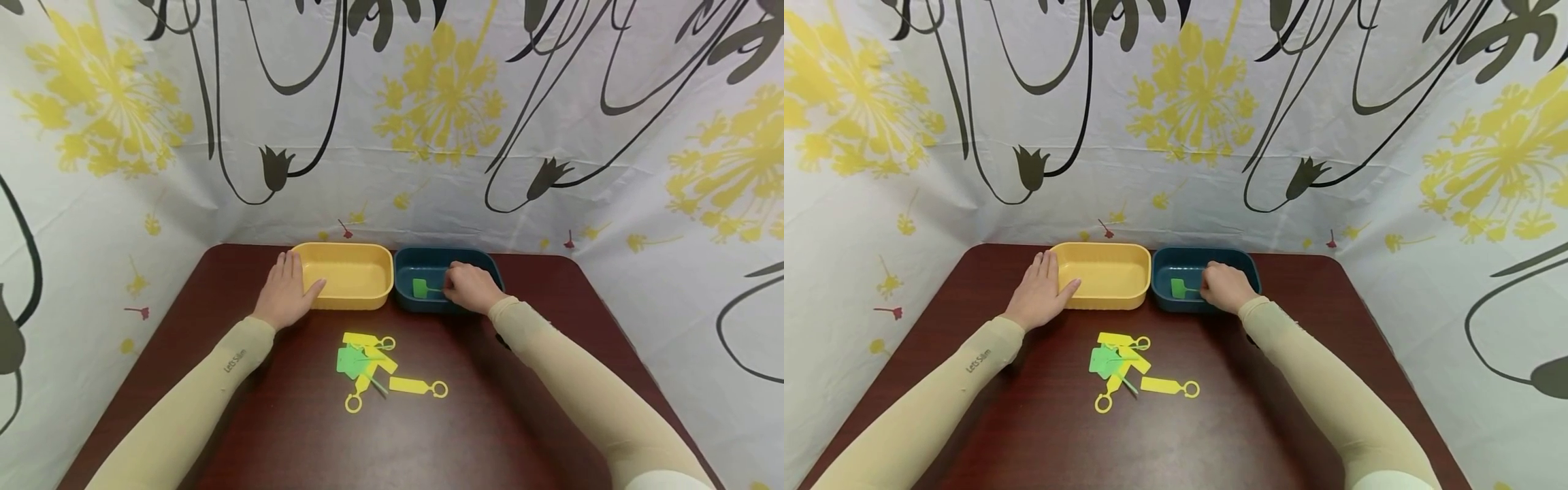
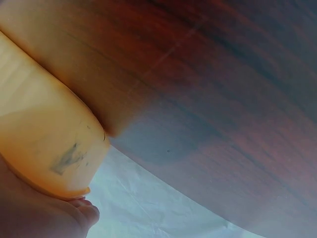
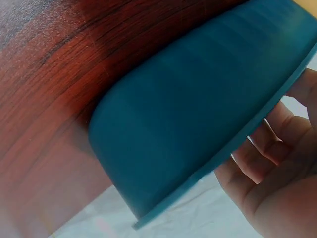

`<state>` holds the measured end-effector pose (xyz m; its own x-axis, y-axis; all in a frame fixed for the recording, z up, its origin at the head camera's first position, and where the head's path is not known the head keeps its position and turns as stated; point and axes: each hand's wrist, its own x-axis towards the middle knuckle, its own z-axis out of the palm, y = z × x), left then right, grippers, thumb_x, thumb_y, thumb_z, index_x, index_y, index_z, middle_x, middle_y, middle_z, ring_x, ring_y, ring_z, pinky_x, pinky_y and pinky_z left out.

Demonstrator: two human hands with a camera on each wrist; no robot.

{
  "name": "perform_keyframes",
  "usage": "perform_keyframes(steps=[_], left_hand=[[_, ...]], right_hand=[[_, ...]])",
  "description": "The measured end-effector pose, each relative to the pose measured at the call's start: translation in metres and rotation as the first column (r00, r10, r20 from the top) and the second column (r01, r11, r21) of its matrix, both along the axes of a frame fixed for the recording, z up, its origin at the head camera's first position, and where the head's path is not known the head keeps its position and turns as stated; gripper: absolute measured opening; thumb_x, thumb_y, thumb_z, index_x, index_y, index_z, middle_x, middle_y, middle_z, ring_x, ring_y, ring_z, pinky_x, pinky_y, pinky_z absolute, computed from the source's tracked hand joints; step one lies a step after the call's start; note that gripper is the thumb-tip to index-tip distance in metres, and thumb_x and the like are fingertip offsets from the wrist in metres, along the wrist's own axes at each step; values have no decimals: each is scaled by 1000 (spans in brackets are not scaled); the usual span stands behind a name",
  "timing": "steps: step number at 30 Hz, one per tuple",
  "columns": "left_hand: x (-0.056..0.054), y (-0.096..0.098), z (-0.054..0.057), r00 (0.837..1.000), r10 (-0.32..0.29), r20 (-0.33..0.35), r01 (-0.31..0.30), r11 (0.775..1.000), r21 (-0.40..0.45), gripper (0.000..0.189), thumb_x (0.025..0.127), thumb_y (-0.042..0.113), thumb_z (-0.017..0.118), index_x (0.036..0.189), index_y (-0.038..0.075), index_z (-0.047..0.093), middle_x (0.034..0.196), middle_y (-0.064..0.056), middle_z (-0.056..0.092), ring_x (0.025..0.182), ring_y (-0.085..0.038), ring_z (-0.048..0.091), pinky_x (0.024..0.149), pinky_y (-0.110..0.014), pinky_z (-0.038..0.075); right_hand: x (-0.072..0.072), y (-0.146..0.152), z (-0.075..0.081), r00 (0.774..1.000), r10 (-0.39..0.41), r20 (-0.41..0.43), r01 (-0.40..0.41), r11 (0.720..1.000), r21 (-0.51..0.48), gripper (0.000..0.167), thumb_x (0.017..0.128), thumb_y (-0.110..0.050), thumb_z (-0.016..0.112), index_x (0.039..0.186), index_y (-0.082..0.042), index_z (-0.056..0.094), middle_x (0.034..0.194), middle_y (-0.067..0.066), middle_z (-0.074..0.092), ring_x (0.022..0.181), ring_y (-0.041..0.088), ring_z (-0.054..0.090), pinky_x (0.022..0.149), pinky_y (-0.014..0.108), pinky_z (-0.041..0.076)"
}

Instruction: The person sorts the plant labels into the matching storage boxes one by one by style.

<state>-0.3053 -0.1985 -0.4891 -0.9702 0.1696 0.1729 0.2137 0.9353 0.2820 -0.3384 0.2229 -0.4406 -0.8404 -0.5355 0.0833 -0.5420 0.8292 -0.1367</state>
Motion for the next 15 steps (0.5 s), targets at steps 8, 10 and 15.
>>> perform_keyframes(steps=[8, 10, 15], left_hand=[[1, 1, 3, 1000, 6, -5, -6, 1000, 0, 101, 100, 69, 30, 155, -12, 5, 163, -31, 6, 151, -43, 0, 121, -53, 8], [1, 1, 2, 1000, 9, -6, -9, 1000, 0, 102, 100, 70, 29, 156, -12, 5, 163, -31, 6, 151, -43, 1, 121, -53, 8], [1, 1, 2, 1000, 16, -2, -16, 1000, 3, 102, 99, 70, 29, 156, -12, 5, 163, -31, 5, 151, -43, 1, 121, -53, 8]], right_hand=[[-12, 3, -2, 987, -27, 155, 32, 999, -30, 8, 95, -17, 71, 95, -12, 76, 90, -1, 66, 72, 12, 61, 66, 36, 55], [-13, 3, -2, 979, -33, 201, 41, 999, -36, 9, 96, -17, 70, 96, -11, 77, 88, -2, 68, 72, 13, 62, 68, 36, 55], [-17, 2, 0, 953, -33, 301, 50, 998, -48, 10, 97, -13, 67, 96, -11, 77, 91, -2, 70, 78, 14, 64, 73, 38, 55]])
